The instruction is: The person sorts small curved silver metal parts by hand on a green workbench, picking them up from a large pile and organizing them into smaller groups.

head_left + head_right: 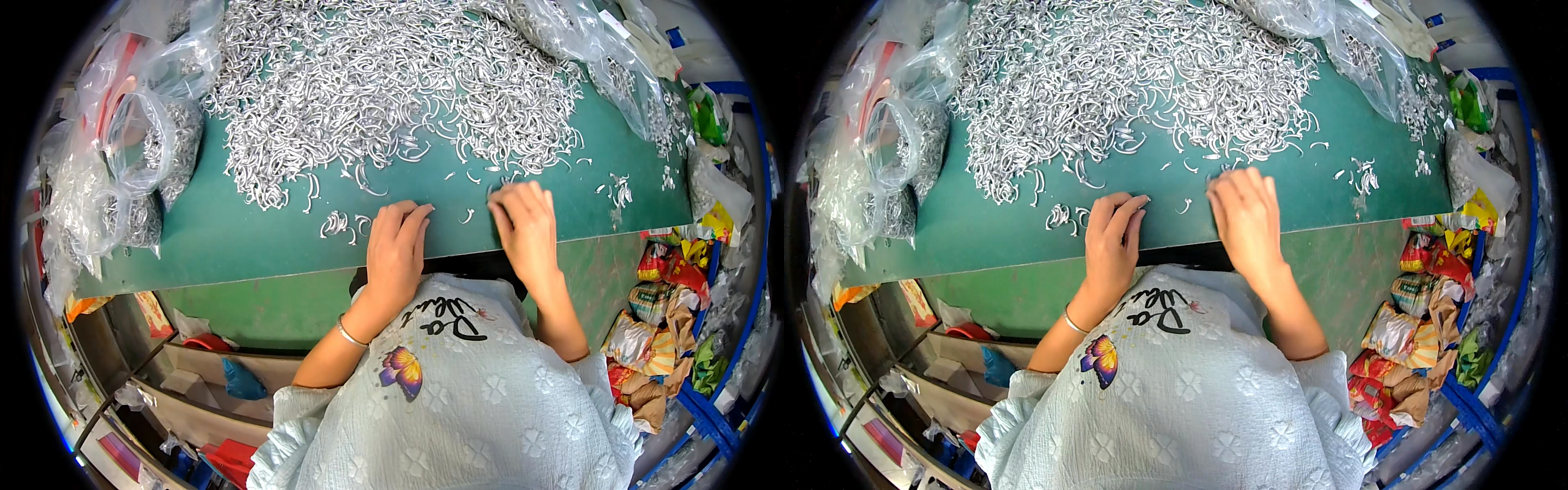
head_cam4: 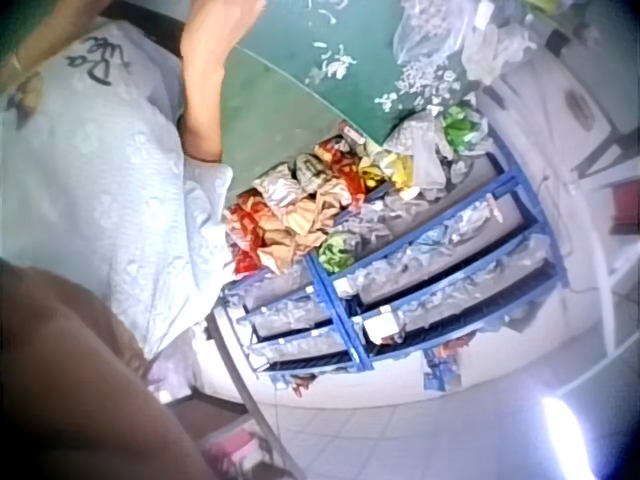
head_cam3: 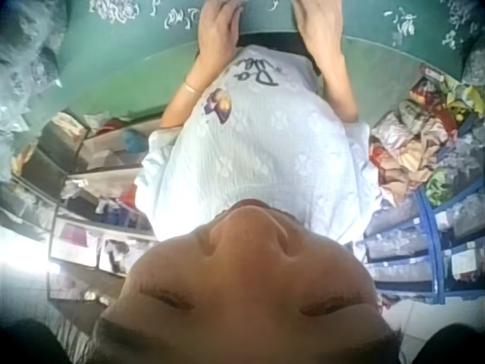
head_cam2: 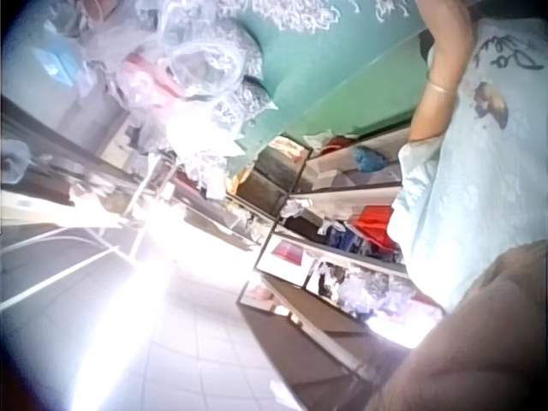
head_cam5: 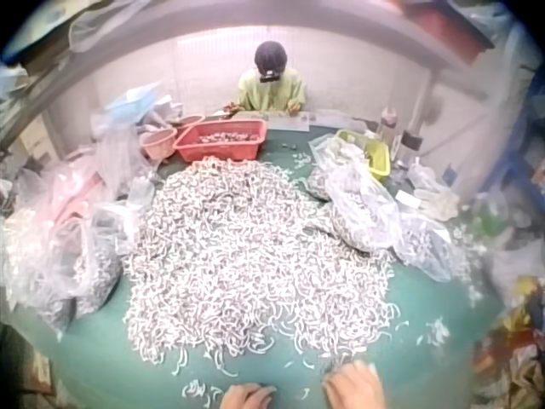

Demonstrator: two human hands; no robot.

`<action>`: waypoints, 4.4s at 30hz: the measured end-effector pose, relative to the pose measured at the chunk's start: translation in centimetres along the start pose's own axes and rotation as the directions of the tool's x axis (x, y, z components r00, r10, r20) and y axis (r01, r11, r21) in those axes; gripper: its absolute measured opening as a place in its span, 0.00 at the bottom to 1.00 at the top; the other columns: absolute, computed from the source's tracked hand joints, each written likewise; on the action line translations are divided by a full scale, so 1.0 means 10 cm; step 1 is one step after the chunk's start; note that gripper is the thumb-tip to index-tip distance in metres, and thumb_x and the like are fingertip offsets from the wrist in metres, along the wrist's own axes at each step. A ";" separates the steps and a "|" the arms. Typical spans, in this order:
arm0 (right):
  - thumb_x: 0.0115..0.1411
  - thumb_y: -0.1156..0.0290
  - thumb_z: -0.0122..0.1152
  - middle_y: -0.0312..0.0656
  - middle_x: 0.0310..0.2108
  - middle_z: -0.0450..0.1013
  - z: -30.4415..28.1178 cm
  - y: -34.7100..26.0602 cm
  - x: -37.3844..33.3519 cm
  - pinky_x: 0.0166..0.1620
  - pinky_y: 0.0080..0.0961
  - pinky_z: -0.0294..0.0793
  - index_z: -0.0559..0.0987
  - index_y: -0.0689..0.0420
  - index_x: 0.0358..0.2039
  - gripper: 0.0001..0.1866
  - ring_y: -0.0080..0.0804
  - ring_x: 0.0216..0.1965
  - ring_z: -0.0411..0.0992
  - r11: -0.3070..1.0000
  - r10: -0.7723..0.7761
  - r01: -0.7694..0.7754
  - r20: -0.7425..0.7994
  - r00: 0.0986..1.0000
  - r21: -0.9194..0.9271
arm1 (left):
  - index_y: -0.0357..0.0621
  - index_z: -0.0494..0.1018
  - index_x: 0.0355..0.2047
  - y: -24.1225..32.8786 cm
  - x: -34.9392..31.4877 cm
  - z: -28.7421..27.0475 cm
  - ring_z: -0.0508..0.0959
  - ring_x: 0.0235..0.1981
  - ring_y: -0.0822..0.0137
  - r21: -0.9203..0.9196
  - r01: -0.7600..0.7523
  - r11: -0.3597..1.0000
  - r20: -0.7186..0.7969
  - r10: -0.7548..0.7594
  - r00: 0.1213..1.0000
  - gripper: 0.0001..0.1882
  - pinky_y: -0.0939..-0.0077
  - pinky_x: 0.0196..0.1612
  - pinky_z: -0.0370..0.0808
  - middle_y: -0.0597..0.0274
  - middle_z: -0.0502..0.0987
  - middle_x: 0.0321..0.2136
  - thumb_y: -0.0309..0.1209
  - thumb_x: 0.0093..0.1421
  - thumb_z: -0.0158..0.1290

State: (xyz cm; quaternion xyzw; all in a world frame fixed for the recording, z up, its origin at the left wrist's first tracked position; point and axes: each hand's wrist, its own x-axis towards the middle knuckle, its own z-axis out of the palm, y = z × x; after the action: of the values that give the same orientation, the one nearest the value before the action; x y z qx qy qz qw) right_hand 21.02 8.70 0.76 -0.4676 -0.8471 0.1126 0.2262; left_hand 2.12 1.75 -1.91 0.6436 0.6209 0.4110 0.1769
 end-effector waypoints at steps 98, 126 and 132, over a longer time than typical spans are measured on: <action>0.53 0.77 0.64 0.41 0.38 0.71 -0.09 0.37 -0.09 0.44 0.35 0.64 0.79 0.55 0.38 0.11 0.41 0.42 0.67 0.989 0.138 -0.122 -0.218 0.966 0.089 | 0.41 0.75 0.44 0.19 0.38 0.30 0.72 0.51 0.57 0.195 -0.236 0.952 0.177 0.202 0.963 0.14 0.58 0.51 0.62 0.58 0.73 0.48 0.21 0.57 0.54; 0.52 0.75 0.66 0.39 0.32 0.70 0.02 0.29 -0.13 0.39 0.34 0.64 0.79 0.57 0.33 0.07 0.40 0.36 0.68 0.988 0.039 -0.025 -0.089 0.995 0.155 | 0.41 0.77 0.41 0.06 0.32 0.24 0.75 0.42 0.62 0.174 -0.170 0.970 0.122 0.150 0.981 0.13 0.66 0.46 0.64 0.61 0.75 0.44 0.20 0.53 0.58; 0.53 0.76 0.65 0.40 0.34 0.72 -0.32 0.71 -0.50 0.41 0.36 0.64 0.78 0.57 0.32 0.06 0.40 0.38 0.68 0.941 0.247 -0.302 -0.299 0.922 -0.154 | 0.41 0.77 0.42 0.09 0.40 0.23 0.74 0.44 0.61 0.208 -0.168 0.964 0.086 0.153 0.985 0.13 0.66 0.48 0.64 0.61 0.75 0.45 0.20 0.54 0.58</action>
State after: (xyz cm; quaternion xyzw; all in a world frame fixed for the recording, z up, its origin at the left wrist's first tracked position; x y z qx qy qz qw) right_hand 30.12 8.19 -0.70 -0.6133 -0.7399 -0.0070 0.2762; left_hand 3.97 6.01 -1.43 0.7209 0.6009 0.3322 0.0941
